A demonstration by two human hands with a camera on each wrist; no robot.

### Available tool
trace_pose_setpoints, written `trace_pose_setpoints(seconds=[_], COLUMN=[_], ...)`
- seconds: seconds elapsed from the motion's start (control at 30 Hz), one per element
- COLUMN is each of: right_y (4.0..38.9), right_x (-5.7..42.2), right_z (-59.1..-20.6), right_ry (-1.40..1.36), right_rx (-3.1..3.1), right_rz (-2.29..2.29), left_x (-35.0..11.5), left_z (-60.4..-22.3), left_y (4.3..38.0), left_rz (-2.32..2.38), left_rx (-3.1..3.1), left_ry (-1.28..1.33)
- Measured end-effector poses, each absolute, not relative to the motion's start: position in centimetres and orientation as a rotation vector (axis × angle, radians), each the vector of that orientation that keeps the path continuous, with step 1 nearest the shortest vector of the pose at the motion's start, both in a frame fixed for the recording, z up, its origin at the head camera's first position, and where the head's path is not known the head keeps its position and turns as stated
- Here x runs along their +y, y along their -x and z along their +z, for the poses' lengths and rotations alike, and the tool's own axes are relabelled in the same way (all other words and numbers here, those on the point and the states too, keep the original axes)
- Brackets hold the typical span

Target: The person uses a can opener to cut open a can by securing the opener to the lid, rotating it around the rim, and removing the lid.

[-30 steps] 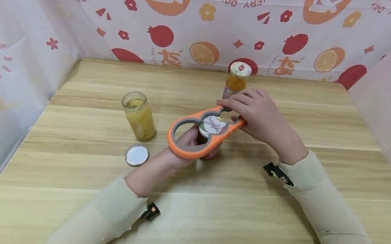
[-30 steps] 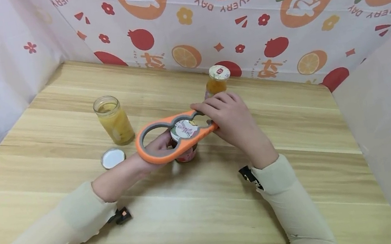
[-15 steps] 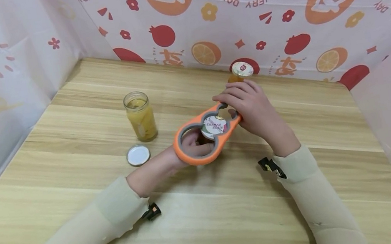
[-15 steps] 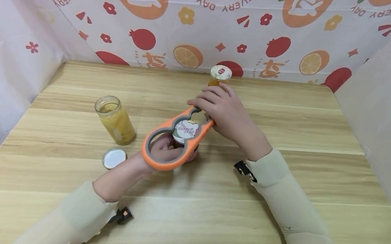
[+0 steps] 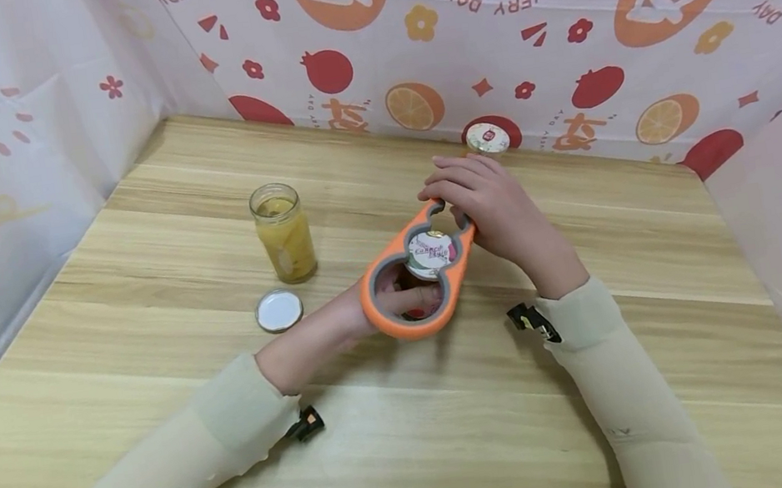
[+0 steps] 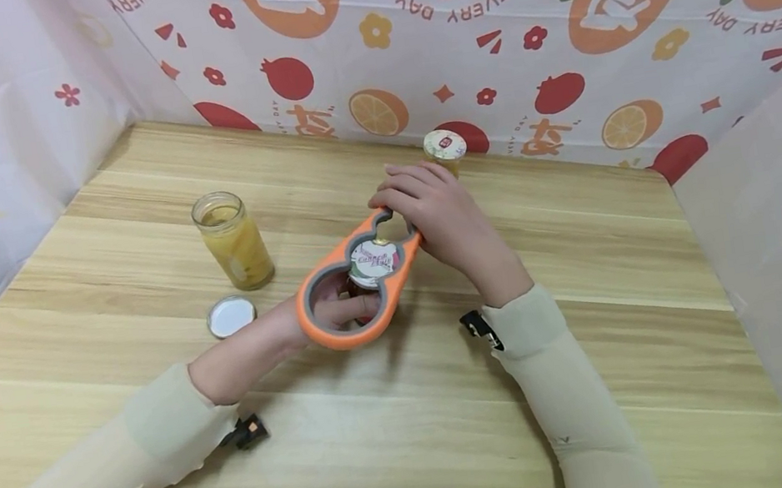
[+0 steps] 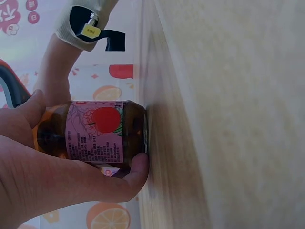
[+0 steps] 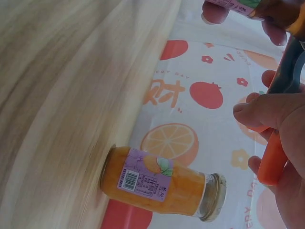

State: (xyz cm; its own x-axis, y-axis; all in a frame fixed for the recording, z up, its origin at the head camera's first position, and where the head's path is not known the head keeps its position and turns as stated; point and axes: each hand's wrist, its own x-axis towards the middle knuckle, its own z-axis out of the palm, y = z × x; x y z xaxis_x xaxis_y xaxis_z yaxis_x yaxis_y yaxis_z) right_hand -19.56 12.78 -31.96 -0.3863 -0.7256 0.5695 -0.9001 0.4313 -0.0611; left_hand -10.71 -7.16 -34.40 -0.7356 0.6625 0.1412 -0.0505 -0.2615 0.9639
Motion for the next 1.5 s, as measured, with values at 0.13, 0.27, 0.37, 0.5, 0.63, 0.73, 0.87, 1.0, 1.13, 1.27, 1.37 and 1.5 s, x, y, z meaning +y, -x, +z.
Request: trace_pose_setpoints(seconds=[0.13, 0.27, 0.37, 0.5, 0.63, 0.73, 0.87, 1.0, 1.13, 1.27, 1.37, 1.5], right_y=[19.8, 19.9, 19.9, 20.0, 20.0, 19.9, 19.7, 19.6, 19.5, 19.4, 19.3, 19.1], right_x=[12.8, 12.8, 12.9, 12.9, 12.8, 12.8, 12.8, 12.8, 12.8, 12.9, 13.0, 13.5], right_z=[-32.0, -31.9, -31.9, -31.8, -31.6, -31.4, -31.2, -31.1, -31.2, -31.3, -31.3, -31.2], right_ry=[-1.403, -1.427, -1.431, -1.426, -1.398, -1.375, -1.375, -1.377, -1.381, -1.369, -1.343, -1.278], right_rx=[-2.218, -2.195, -2.182, -2.168, -2.125, -2.095, -2.09, -2.097, -2.101, -2.129, -2.176, -2.234], right_rz=[0.542, 0.586, 0.606, 0.611, 0.617, 0.614, 0.604, 0.61, 0.63, 0.646, 0.656, 0.653], left_x=[-7.0, -7.0, -7.0, -7.1, -7.1, -7.1, -7.1, -7.1, -7.2, -7.2, -7.3, -7.3], left_z=[-34.4, -34.4, -34.3, -34.3, -34.2, -34.0, -33.7, -33.5, -33.4, -33.4, -33.3, -33.0], left_y=[10.7, 10.7, 10.7, 10.8, 10.9, 10.9, 10.7, 10.7, 10.7, 10.6, 10.6, 10.6], left_rz=[2.043, 2.03, 2.028, 2.037, 2.038, 2.028, 2.012, 2.008, 2.013, 2.021, 2.033, 2.047], left_rx=[1.516, 1.518, 1.507, 1.48, 1.487, 1.515, 1.546, 1.559, 1.562, 1.556, 1.539, 1.501], left_ry=[-0.741, -0.737, -0.717, -0.715, -0.74, -0.752, -0.753, -0.745, -0.769, -0.808, -0.829, -0.847])
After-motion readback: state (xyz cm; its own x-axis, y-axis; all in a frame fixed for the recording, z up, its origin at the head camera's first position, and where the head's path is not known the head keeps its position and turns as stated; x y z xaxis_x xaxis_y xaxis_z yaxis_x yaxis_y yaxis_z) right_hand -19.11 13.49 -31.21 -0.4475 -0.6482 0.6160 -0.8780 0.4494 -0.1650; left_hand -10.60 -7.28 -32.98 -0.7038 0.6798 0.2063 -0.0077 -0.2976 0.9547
